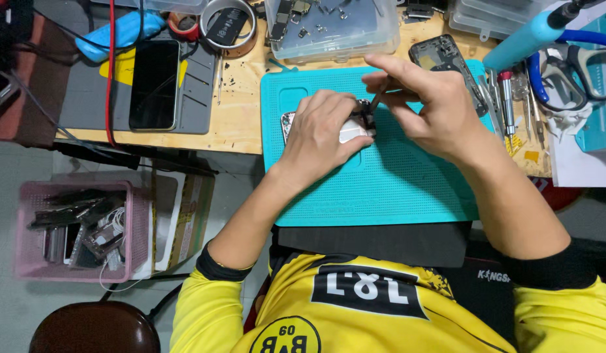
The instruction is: The person repairs a smartphone at a workbench, using a precision screwdriver to remove and reinstall small screws and reposition internal components inside the opened phone. They lift the midframe, adjust a flex cable, and work on the disassembled phone body on a teal repair mat.
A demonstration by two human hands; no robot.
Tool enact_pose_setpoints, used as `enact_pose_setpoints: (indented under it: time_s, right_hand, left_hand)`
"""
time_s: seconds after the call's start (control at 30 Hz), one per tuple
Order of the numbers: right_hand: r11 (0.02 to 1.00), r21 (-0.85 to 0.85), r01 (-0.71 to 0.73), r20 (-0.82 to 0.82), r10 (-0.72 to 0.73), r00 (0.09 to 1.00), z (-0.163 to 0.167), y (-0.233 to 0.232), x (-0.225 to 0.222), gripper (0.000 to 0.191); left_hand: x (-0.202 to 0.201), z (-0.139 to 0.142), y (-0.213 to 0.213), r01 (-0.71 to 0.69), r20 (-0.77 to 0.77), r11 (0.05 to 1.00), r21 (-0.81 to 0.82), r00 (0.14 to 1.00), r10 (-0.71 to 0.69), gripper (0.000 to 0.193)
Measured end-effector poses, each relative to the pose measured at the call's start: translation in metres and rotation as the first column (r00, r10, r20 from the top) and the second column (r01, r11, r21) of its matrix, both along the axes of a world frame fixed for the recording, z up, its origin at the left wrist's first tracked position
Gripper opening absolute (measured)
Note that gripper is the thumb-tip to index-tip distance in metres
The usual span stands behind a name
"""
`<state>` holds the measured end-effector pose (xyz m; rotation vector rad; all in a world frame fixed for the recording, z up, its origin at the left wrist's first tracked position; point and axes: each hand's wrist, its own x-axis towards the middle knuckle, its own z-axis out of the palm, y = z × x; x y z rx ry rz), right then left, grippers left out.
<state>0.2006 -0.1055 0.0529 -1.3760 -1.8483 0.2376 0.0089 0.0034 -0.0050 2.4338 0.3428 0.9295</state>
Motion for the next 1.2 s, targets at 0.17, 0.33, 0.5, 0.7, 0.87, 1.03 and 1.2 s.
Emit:
enact_pose_setpoints:
  time_s: [0.17, 0.33, 0.5, 0.7, 0.87, 1.03, 1.2]
  right_hand:
    - [0.993, -0.006, 0.115, 0.026, -0.115, 0.993, -0.0019, 0.0061, 0.0004, 0.054]
    - [0.997, -0.056, 0.059, -0.042, -0.061, 0.997, -0.001, 0.0066, 0.0021, 0.052]
    - [0.997, -0.083, -0.011, -0.11, 0.002, 0.994, -0.0001, 0.0076, 0.0012, 0.058]
    - [0.996, -0.081, 0.045, -0.063, -0.05, 0.997, -0.002, 0.0092, -0.0014, 0.052]
    - [0.994, -0.11, 0.014, -0.145, -0.03, 0.989, -0.0045, 0.0105, -0.002, 0.053]
    - [0.994, -0.107, 0.021, -0.122, -0.034, 0.992, -0.0061, 0.009, -0.0023, 0.053]
    - [0.993, -0.115, 0.034, -0.088, -0.044, 0.995, -0.0072, 0.0097, -0.0035, 0.054]
  left_hand:
    - [-0.0002, -0.0006, 0.0004, 0.003, -0.041, 1.0, -0.026, 0.999, -0.004, 0.049]
    - [0.0009, -0.0003, 0.0005, -0.005, -0.016, 1.0, -0.019, 1.0, 0.005, 0.05]
    - [0.0015, -0.0003, 0.0024, -0.003, -0.021, 1.0, 0.007, 1.0, 0.003, 0.052]
    - [0.001, -0.0005, 0.0025, -0.004, -0.034, 1.0, -0.024, 0.999, 0.003, 0.051]
    - [0.0027, -0.0008, 0.0037, -0.01, -0.037, 1.0, 0.001, 0.999, 0.01, 0.051]
    - [0.0019, -0.0017, 0.003, -0.007, -0.043, 1.0, 0.021, 0.999, 0.007, 0.048]
    - [0.0029, -0.0024, 0.004, -0.001, -0.048, 1.0, 0.022, 0.999, 0.002, 0.046]
